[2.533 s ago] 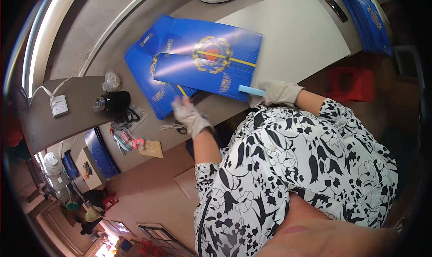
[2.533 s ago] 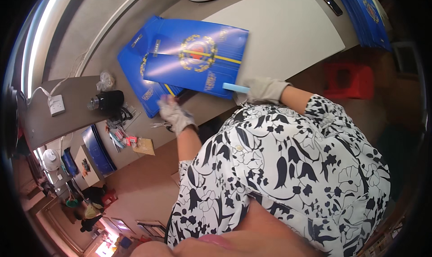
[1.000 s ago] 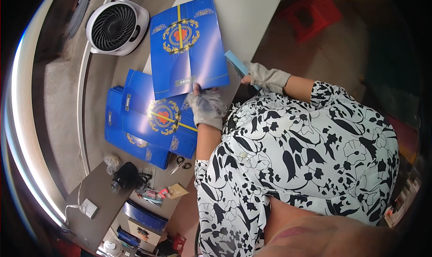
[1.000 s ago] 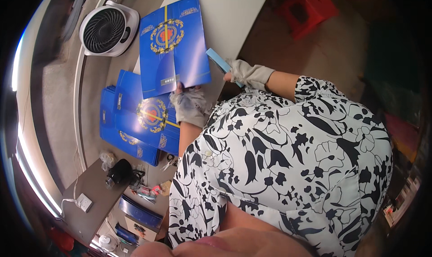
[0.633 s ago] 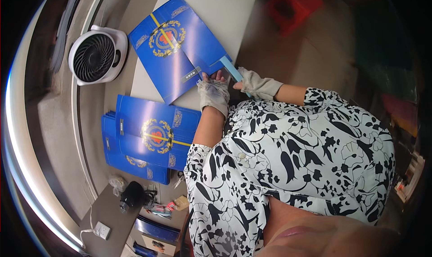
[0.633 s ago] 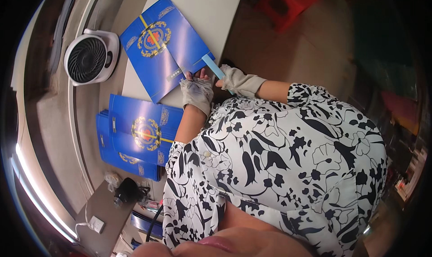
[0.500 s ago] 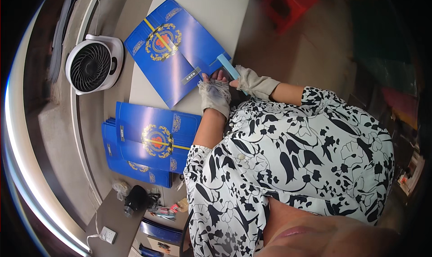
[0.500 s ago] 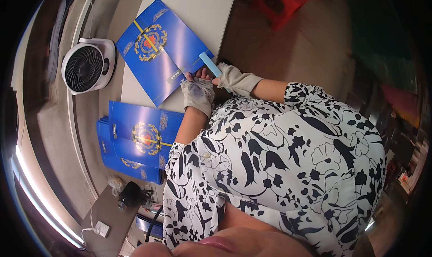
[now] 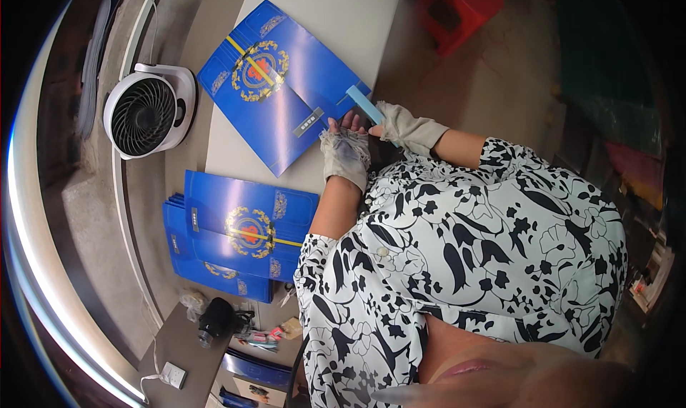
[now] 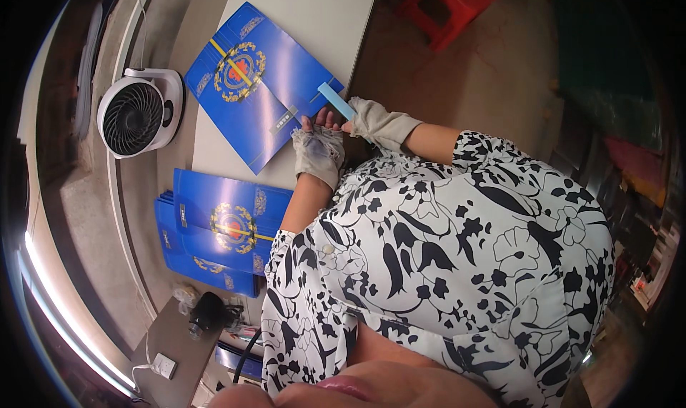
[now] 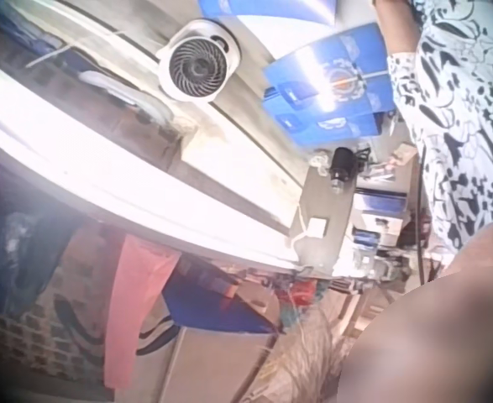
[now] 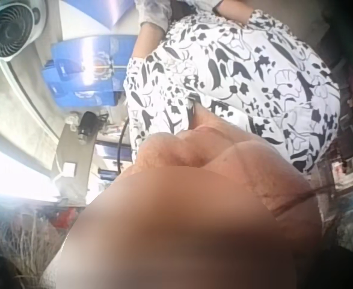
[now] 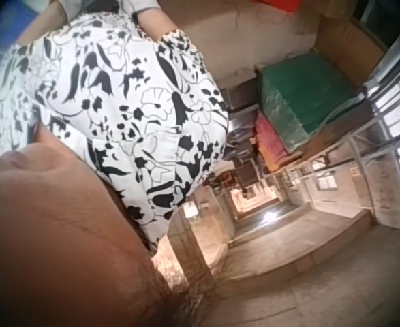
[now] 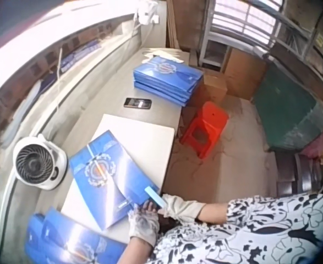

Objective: Folding blue cardboard folders and stapling them into a final shape.

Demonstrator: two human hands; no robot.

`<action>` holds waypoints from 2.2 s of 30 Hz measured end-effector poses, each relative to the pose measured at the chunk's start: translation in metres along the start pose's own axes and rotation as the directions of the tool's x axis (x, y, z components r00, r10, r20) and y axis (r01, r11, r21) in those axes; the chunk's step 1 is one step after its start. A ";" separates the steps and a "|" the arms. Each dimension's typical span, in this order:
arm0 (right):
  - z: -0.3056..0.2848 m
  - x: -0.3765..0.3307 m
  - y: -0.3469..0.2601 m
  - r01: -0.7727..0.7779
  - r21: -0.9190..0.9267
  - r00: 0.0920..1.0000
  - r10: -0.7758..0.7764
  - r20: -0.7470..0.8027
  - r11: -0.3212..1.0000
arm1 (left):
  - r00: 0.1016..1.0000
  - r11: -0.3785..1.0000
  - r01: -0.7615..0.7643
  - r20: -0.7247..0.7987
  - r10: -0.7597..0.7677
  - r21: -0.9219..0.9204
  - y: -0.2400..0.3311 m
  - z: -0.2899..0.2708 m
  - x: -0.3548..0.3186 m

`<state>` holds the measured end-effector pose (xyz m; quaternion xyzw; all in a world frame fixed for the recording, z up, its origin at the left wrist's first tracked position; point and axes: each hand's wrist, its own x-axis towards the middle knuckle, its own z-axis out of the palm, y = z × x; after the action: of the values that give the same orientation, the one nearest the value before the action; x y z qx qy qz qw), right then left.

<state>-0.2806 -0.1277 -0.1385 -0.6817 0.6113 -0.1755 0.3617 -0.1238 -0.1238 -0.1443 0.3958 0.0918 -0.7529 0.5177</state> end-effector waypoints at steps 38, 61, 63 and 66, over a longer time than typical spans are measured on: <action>0.012 0.022 -0.023 -0.368 0.405 0.886 0.183 0.426 0.837 | 0.958 0.896 -0.173 -0.141 0.249 0.409 0.059 -0.024 0.025; 0.000 0.016 -0.009 -0.024 0.308 0.917 -0.102 0.386 0.951 | 0.724 -0.781 0.253 0.424 0.544 0.571 0.074 -0.159 -0.169; 0.012 0.015 -0.011 0.127 0.151 0.883 -0.181 0.433 0.980 | 0.663 -0.798 0.202 0.520 0.538 0.568 0.077 -0.145 -0.162; 0.021 0.016 -0.042 -0.024 0.151 0.836 -0.062 0.545 0.988 | 0.634 -0.786 0.179 0.542 0.552 0.591 0.072 -0.128 -0.158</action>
<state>-0.2333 -0.1373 -0.1263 -0.6799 0.4602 -0.0225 0.5704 0.0261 0.0258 -0.1015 0.7412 -0.6696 0.0078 0.0467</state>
